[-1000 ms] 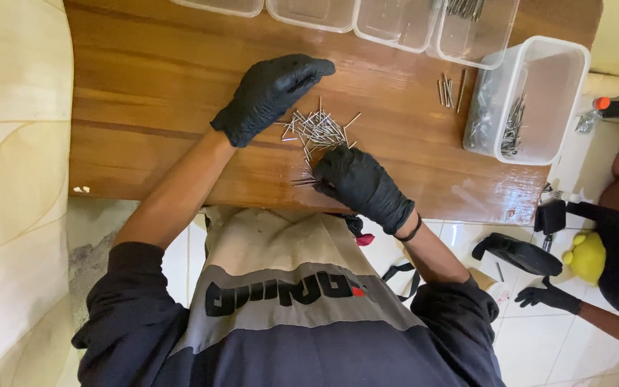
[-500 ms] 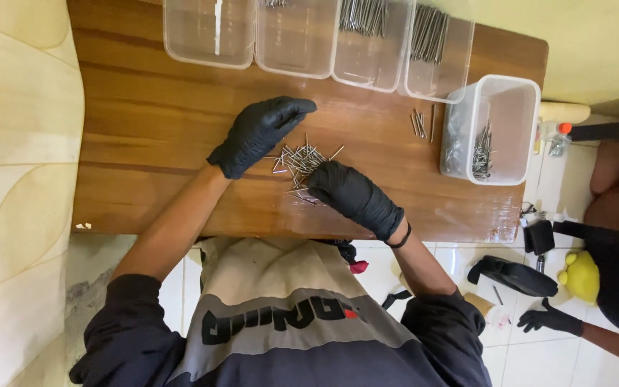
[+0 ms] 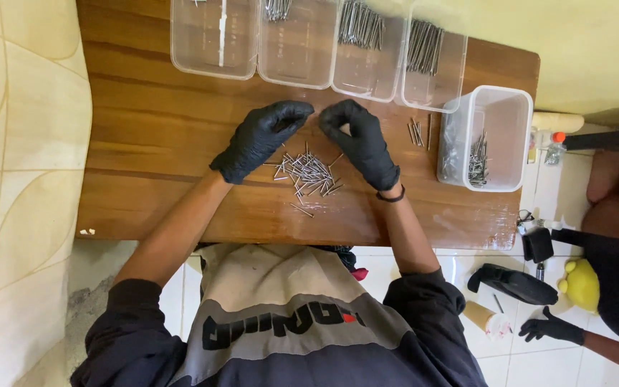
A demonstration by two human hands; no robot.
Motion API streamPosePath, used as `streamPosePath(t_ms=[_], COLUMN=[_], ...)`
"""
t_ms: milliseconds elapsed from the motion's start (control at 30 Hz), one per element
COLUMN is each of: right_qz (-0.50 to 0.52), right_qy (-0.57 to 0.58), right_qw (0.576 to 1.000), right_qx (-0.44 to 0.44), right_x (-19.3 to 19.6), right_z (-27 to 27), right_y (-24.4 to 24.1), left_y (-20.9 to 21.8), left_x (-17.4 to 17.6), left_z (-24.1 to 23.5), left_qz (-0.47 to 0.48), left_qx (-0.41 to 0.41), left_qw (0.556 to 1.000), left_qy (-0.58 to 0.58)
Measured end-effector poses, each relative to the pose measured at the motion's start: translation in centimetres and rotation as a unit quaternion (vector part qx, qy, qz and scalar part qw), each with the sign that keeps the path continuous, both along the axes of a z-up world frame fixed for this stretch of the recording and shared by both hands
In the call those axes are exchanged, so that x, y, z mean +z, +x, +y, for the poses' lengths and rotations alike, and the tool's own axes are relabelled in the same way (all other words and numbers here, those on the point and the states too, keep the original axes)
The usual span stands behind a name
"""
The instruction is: Sorting various nails from a central pile into separate plastic containers based on size or type.
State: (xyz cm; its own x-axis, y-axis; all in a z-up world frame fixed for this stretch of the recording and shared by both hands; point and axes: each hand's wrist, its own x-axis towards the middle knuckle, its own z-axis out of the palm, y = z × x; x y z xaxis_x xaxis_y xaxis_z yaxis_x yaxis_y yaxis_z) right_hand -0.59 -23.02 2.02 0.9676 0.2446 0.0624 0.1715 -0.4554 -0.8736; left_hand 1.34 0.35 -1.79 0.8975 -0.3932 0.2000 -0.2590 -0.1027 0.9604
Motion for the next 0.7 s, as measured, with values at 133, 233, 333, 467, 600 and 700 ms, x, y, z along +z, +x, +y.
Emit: streamPosePath(t_ms=[133, 233, 333, 467, 600, 700], right_qz=[-0.039, -0.065, -0.059, -0.058, -0.064, -0.066], right_qy=[-0.025, -0.054, -0.055, -0.039, -0.010, -0.001], right_qw=[0.999, 0.996, 0.996, 0.996, 0.996, 0.996], right_qx=[-0.008, -0.007, -0.027, -0.056, -0.067, -0.056], right_x=[0.0, -0.9, -1.8, -2.8, -3.9, -4.2], right_z=[1.3, 1.6, 1.9, 2.2, 2.7, 2.2], right_y=[0.8, 1.1, 1.0, 0.6, 0.3, 0.4], left_y=[0.1, 0.1, 0.0, -0.1, -0.1, 0.1], left_x=[-0.8, -0.3, -0.3, 0.3, 0.0, -1.3], left_z=[-0.3, -0.5, -0.7, -0.8, -0.5, -0.8], left_qz=[0.010, 0.002, 0.006, 0.019, 0.024, -0.002], left_qx=[-0.005, -0.001, 0.018, 0.013, -0.001, 0.014], left_qw=[1.000, 1.000, 1.000, 1.000, 0.999, 1.000], left_qy=[-0.023, -0.018, -0.008, -0.012, -0.031, 0.005])
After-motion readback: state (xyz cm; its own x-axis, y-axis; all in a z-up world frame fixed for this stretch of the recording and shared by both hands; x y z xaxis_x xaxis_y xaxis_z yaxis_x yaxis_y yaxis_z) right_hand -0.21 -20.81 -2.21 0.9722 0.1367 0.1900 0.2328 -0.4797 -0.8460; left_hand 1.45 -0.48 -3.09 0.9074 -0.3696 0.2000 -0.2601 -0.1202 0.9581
